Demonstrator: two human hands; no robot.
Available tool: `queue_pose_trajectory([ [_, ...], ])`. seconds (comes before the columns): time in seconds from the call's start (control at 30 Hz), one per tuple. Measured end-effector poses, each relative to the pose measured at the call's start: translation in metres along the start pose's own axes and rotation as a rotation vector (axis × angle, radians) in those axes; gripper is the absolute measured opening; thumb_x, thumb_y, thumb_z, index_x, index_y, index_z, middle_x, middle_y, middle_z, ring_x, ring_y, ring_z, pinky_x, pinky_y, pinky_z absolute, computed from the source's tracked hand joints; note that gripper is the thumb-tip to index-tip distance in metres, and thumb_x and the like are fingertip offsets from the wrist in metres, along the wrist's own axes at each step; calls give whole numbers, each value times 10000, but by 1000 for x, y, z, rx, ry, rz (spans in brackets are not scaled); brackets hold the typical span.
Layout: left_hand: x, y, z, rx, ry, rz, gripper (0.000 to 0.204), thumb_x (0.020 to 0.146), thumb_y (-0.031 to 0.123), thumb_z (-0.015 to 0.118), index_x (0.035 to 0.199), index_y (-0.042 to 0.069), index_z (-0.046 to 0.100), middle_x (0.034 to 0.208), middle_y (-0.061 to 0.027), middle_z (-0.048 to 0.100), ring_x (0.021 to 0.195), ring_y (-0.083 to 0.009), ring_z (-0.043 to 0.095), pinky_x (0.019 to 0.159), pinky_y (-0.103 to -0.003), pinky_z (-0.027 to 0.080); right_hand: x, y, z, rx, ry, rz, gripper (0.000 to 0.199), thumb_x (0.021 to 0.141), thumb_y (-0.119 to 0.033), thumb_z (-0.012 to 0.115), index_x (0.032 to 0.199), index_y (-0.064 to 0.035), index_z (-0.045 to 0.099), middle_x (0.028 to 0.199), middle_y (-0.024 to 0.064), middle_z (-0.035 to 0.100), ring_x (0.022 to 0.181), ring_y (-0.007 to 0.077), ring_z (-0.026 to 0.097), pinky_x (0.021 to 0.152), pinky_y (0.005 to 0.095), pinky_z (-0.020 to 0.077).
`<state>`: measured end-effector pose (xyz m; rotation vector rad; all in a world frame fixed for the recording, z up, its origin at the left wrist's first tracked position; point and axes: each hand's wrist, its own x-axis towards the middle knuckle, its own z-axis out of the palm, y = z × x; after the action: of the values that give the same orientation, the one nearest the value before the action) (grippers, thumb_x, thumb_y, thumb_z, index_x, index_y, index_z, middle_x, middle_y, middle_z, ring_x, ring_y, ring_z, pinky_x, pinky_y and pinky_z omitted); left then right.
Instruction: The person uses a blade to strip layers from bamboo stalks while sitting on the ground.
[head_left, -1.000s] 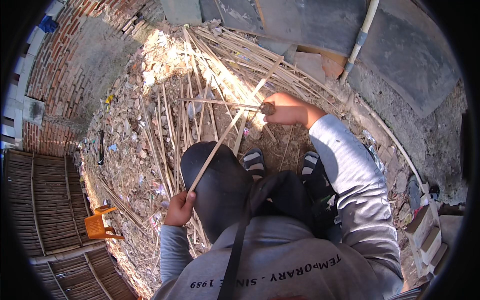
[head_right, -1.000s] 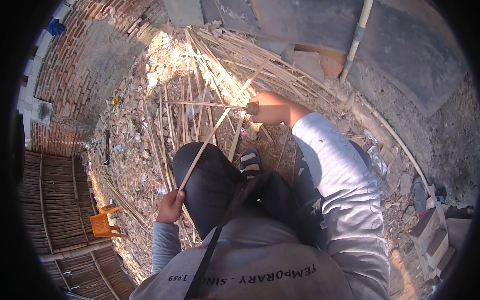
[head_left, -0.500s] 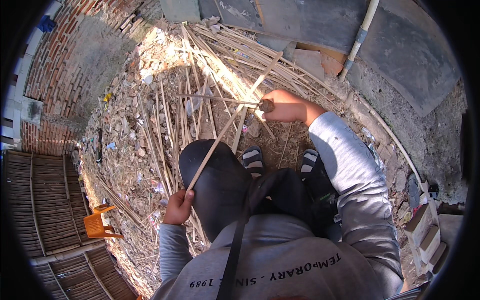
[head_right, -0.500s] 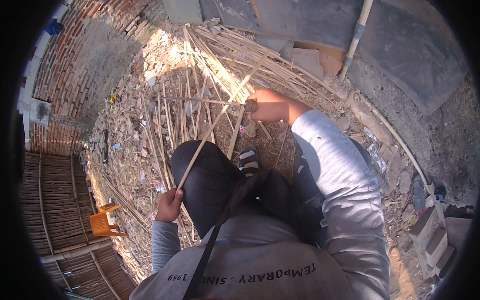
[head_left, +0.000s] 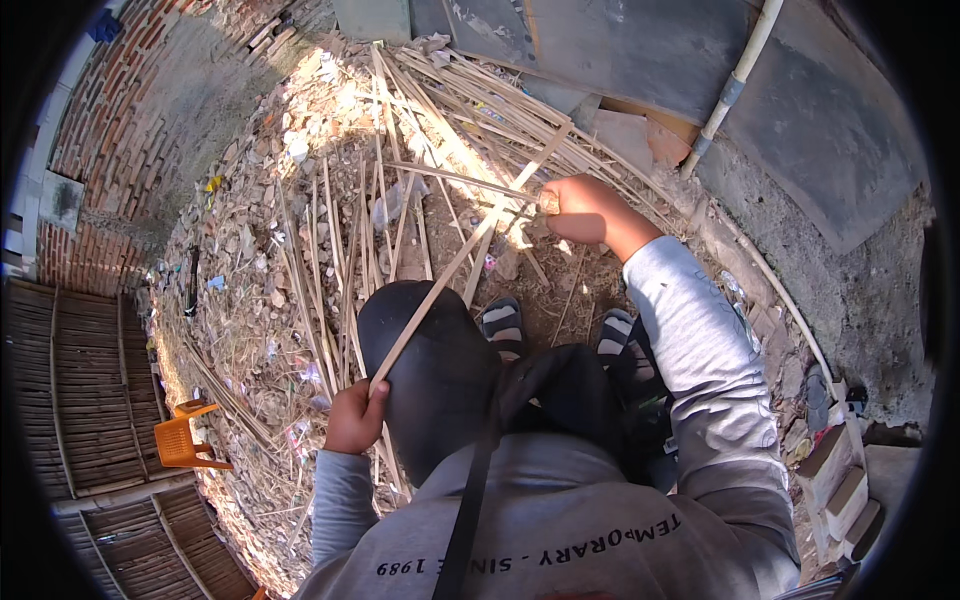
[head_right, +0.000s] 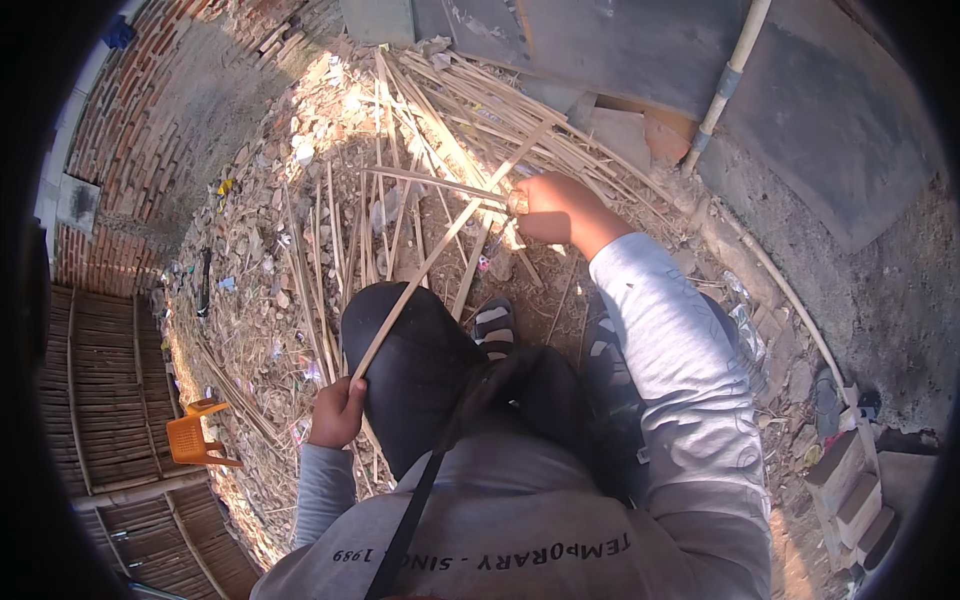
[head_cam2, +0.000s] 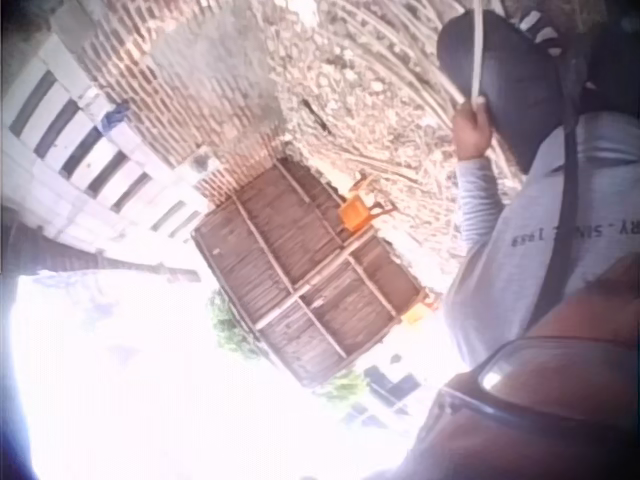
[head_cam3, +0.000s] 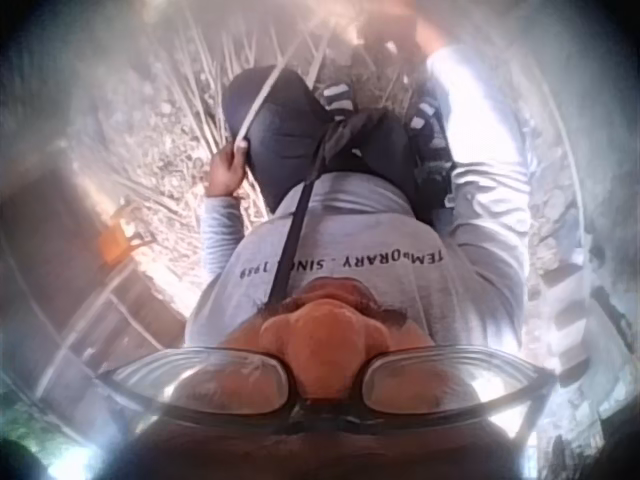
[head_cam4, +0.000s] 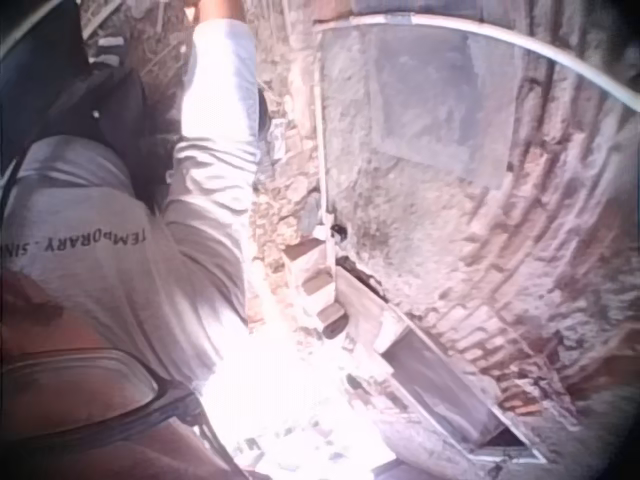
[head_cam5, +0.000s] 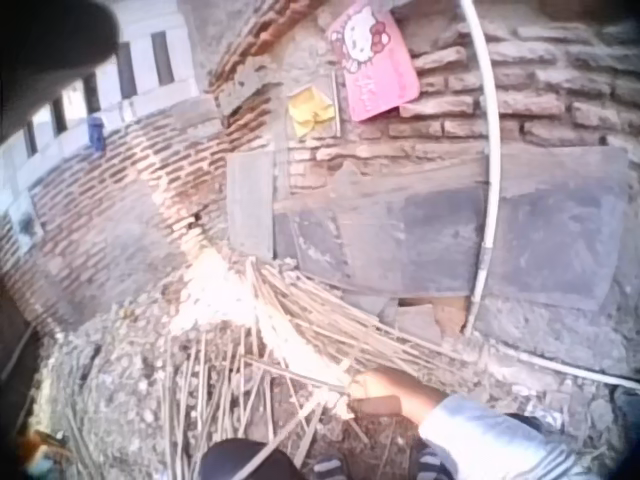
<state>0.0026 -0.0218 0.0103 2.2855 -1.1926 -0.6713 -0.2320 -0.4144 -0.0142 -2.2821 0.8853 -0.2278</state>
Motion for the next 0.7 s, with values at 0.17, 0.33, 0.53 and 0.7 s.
queue_pose_trajectory([
  [0.17, -1, -10, -3, 9, -11, -38, 536, 1017, 441, 582, 744, -21, 592, 554, -98, 521, 540, -154, 494, 520, -377, 399, -6, -19, 3, -126, -133, 16, 185, 753, -169, 623, 898, -83, 699, 865, 181, 704, 827, 375, 691, 724, 450, 536],
  [0.33, 2, -8, -6, -51, -73, -59, 526, 1007, 428, 595, 748, -28, 604, 575, -139, 551, 538, -201, 536, 528, -391, 414, -1, 2, 4, 23, -165, 43, 253, 733, -185, 647, 946, -64, 707, 900, 206, 708, 858, 390, 688, 755, 443, 533],
  [0.53, 3, -7, -5, 33, -35, -26, 514, 1000, 418, 602, 778, -45, 633, 614, -181, 590, 554, -262, 573, 557, -422, 441, -5, -7, 7, 12, -77, 32, 247, 771, -195, 647, 980, -83, 717, 916, 206, 715, 896, 390, 693, 784, 443, 537],
  [0.7, 5, -10, -7, 20, -66, -22, 539, 1001, 455, 576, 803, -42, 643, 630, -193, 601, 581, -316, 607, 586, -441, 464, -2, -4, 2, -46, -119, 4, 289, 745, -230, 691, 982, -67, 716, 931, 214, 716, 897, 404, 691, 795, 454, 540],
])
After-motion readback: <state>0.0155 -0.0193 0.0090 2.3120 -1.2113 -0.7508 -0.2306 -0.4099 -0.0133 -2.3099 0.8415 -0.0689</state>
